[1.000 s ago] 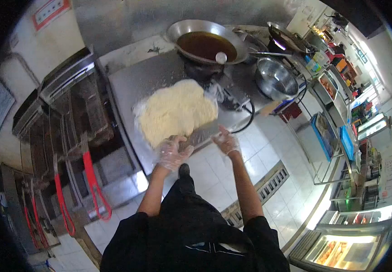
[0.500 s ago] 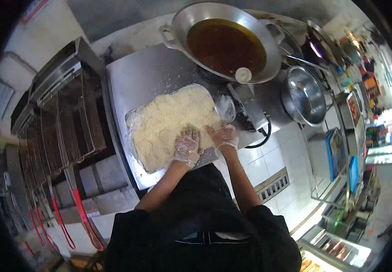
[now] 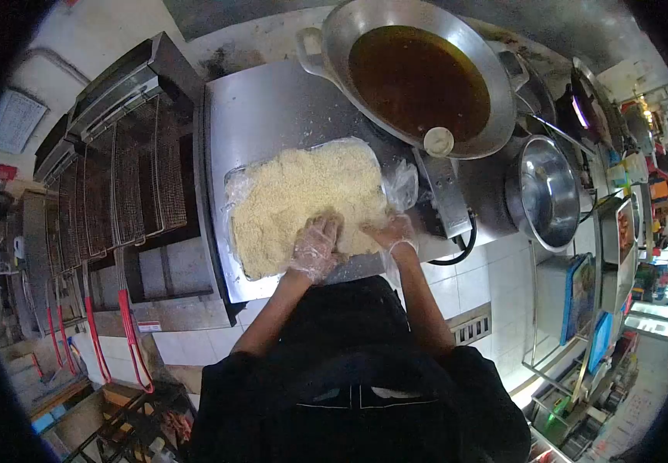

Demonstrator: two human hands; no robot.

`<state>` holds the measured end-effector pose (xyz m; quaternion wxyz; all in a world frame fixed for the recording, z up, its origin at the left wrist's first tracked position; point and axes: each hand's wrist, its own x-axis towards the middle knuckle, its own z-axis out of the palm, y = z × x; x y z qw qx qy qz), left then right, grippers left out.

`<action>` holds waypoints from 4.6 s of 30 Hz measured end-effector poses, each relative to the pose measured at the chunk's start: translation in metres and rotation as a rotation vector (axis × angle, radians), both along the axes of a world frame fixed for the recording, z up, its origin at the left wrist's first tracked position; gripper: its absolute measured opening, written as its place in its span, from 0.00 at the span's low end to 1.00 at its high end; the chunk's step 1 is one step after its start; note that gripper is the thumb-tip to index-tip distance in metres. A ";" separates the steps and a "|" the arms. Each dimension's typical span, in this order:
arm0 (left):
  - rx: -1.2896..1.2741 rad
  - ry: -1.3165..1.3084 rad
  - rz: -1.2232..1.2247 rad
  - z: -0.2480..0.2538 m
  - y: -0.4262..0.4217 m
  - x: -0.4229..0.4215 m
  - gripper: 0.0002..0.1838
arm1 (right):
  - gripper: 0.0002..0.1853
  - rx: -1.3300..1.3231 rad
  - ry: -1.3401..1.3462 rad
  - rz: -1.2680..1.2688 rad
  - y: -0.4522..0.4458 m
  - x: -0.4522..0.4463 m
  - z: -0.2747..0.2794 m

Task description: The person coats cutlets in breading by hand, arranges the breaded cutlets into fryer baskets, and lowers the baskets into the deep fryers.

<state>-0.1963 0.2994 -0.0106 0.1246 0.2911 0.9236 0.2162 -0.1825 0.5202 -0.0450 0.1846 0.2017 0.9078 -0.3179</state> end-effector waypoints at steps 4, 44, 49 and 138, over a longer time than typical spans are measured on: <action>0.002 0.022 -0.015 -0.005 -0.002 -0.001 0.48 | 0.54 0.057 0.023 0.016 -0.012 -0.002 0.011; 0.097 0.325 0.108 -0.067 0.029 -0.003 0.30 | 0.31 -0.679 0.220 -0.222 -0.015 -0.034 0.107; -0.026 -0.185 0.093 -0.019 0.019 -0.030 0.32 | 0.30 -0.813 0.274 -0.392 -0.021 -0.031 0.120; -0.306 0.124 -0.004 -0.020 -0.024 0.019 0.34 | 0.24 -1.539 0.500 -0.726 -0.046 -0.009 0.033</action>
